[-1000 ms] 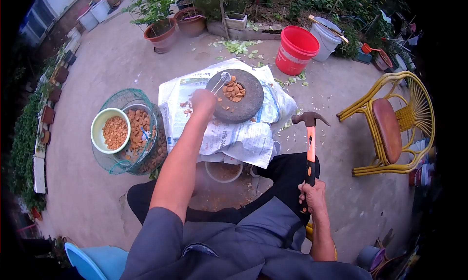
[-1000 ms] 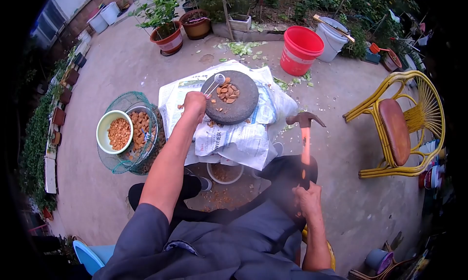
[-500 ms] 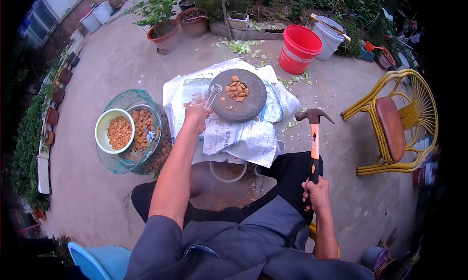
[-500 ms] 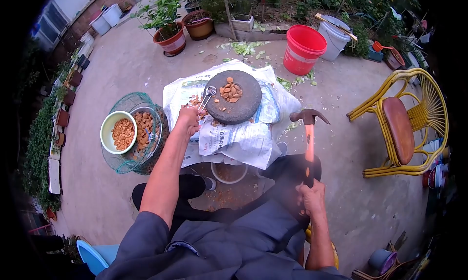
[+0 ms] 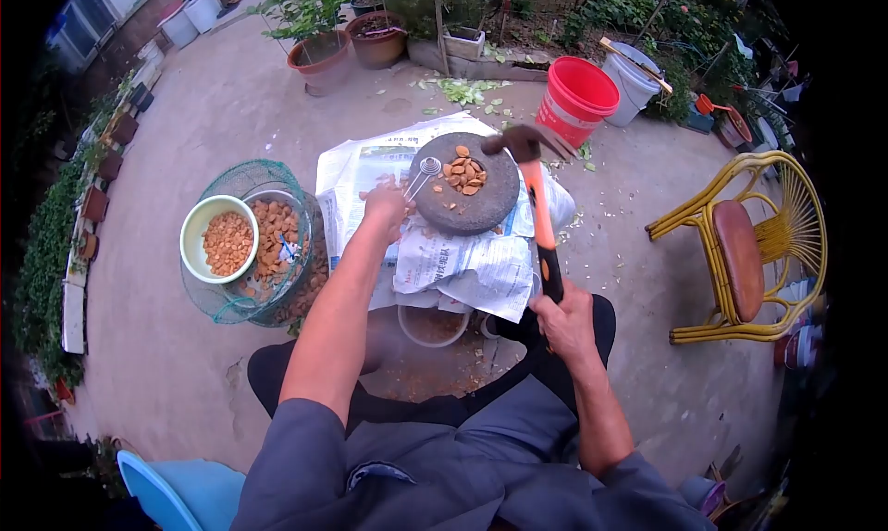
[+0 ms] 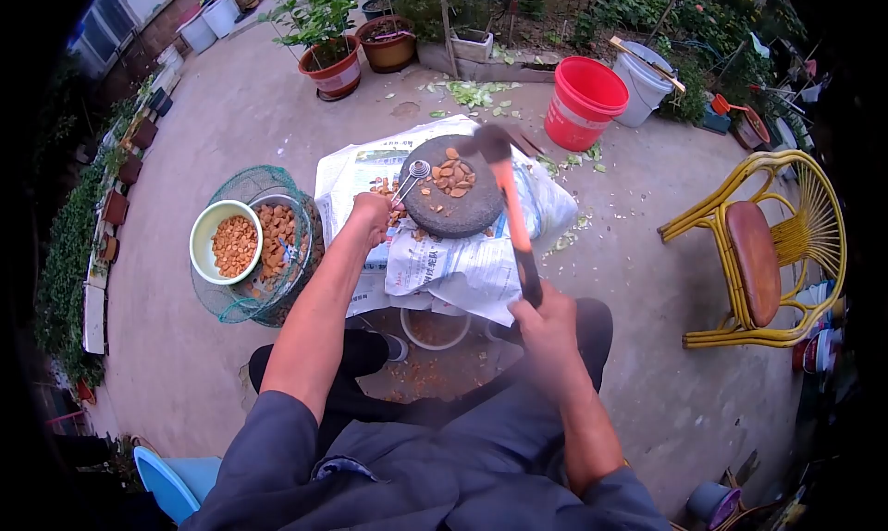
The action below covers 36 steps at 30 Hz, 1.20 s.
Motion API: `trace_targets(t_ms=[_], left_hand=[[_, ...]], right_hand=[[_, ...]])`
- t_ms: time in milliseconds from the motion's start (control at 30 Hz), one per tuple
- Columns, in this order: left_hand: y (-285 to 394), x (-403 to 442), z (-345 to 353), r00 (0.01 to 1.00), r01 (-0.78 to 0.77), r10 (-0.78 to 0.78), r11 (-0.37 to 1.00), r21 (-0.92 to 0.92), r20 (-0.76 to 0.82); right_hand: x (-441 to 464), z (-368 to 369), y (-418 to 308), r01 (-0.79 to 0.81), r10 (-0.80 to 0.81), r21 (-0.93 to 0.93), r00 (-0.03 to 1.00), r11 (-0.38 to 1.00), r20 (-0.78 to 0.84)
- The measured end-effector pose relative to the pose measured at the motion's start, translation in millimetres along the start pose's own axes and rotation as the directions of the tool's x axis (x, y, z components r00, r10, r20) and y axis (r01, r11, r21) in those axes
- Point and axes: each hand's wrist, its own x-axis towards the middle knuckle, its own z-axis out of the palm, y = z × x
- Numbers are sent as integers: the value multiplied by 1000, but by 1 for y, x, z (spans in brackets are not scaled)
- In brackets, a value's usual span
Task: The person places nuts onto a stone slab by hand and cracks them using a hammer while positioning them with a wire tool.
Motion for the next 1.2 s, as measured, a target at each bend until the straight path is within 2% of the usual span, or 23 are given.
trace_targets(t_ms=[33, 67, 100, 133, 200, 233, 300, 367, 433, 467, 533, 667, 767, 867, 967, 1000, 1067, 1133, 1167, 1200], left_hand=[[8, -14, 0, 1000, 3, -3, 1000, 10, -14], [16, -28, 2, 997, 49, -59, 986, -158, -59], [23, -39, 3, 992, 63, -87, 968, -242, -91], [28, -48, 5, 986, 69, -115, 943, -325, -122], [29, -49, 4, 986, 52, -98, 949, -311, -135], [28, -48, 3, 989, 49, -87, 954, -296, -119], [27, -43, -1, 998, 56, -58, 971, -232, -4], [29, -45, 4, 995, -43, 28, 985, -165, -96], [20, -53, 8, 992, -69, 43, 974, -214, -123], [25, -54, 6, 993, -76, 43, 951, -300, -113], [20, -54, 4, 996, -43, 5, 906, -421, -92], [1, -54, -4, 990, 40, -105, 852, -522, -94], [-22, -57, -19, 987, 31, -113, 833, -553, -116], [-21, -88, -35, 991, 29, -87, 876, -482, -100], [-10, -101, -37, 984, -38, -57, 862, -505, -171], [1, -105, -34, 978, -64, -30, 901, -429, -209], [13, -91, -16, 948, -218, 108, 906, -363, -301], [18, -57, -7, 890, -355, 292, 926, -132, -351], [9, -16, 0, 853, -404, 402, 912, 67, -334], [-11, 44, 1, 771, -538, 572, 820, 192, -281]], right_hand=[[11, 7, -1, 99, -100, -75, 995, 992, -13], [22, 14, -1, 196, -201, -150, 979, 969, -19], [33, 22, -2, 289, -300, -223, 954, 931, -18], [41, 32, -5, 289, -304, -241, 952, 927, -26], [60, 49, 3, 278, -292, -334, 957, 901, 10], [70, 55, 12, 252, -260, -489, 964, 835, 54], [84, 59, 26, 285, -239, -686, 957, 669, 165], [89, 54, 18, 255, -238, -624, 965, 739, 113], [67, 41, -11, 191, -191, -565, 980, 803, 60], [60, 34, -18, 193, -198, -541, 979, 819, 49], [46, 19, -26, 217, -245, -458, 970, 862, -2], [18, -9, -13, 274, -331, -355, 937, 894, -110], [0, -45, 26, 63, -105, -309, 987, 949, -121], [-22, -68, 58, -3, -45, -250, 982, 968, -185], [-44, -81, 64, -147, 109, -154, 967, 977, -231], [-50, -78, 53, -224, 205, -59, 951, 973, -234], [-56, -81, 62, -283, 272, -21, 936, 959, -223], [-57, -83, 65, -317, 309, -6, 927, 948, -215], [-56, -83, 65, -325, 316, -10, 924, 946, -213], [-55, -84, 65, -335, 324, -13, 922, 942, -213]])
